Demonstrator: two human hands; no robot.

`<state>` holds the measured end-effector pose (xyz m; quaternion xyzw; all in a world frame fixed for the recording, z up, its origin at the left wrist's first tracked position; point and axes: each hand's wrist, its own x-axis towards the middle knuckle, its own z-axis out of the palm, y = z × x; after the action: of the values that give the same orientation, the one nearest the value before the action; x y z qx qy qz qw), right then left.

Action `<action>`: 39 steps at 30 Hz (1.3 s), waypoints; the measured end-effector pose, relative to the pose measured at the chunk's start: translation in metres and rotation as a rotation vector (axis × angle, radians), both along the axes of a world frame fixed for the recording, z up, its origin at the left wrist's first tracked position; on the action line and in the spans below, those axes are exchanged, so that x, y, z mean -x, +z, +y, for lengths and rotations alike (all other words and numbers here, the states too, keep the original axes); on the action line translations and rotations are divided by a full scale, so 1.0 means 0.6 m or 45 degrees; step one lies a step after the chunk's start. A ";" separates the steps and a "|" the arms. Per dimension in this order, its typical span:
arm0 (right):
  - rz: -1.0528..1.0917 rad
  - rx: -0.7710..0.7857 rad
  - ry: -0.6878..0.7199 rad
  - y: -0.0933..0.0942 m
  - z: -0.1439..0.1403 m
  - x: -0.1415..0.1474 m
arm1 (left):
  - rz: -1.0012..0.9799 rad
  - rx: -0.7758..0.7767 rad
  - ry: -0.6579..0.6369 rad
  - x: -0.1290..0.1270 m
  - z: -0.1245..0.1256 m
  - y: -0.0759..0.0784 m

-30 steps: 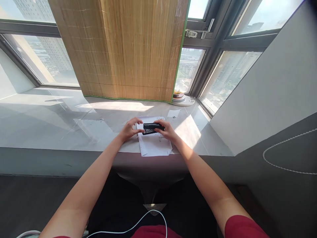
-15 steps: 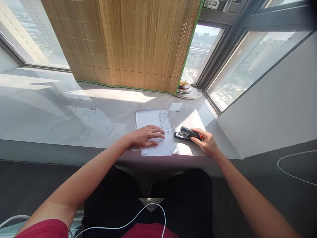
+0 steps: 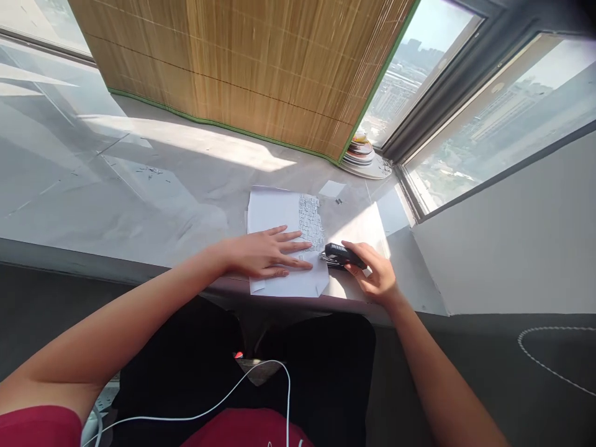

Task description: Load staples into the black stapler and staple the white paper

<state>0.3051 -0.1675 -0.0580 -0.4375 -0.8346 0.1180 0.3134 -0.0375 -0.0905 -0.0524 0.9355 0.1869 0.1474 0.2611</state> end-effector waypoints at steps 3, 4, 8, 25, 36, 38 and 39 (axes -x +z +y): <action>-0.087 -0.117 0.051 -0.006 0.003 0.005 | -0.060 -0.079 -0.001 0.001 0.000 -0.014; -0.119 -0.144 0.070 -0.007 0.004 0.007 | -0.062 -0.100 -0.012 0.001 -0.001 -0.017; -0.226 -0.203 0.119 -0.008 0.005 0.016 | -0.022 -0.086 -0.024 -0.001 -0.004 -0.016; -0.239 -0.170 0.153 -0.003 0.001 0.038 | 0.037 0.076 -0.054 -0.008 -0.009 -0.020; -0.223 -0.180 0.137 0.001 0.002 0.048 | 0.008 0.013 -0.012 -0.009 -0.010 -0.025; -0.219 -0.184 0.134 0.002 0.002 0.049 | -0.019 0.028 0.024 -0.007 -0.009 -0.033; -0.218 -0.185 0.130 0.004 0.002 0.050 | -0.032 0.032 0.035 -0.006 -0.008 -0.037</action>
<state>0.2751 -0.1665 -0.0558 -0.3792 -0.8858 0.0351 0.2654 -0.0336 -0.0953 -0.0748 0.9276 0.1985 0.1603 0.2730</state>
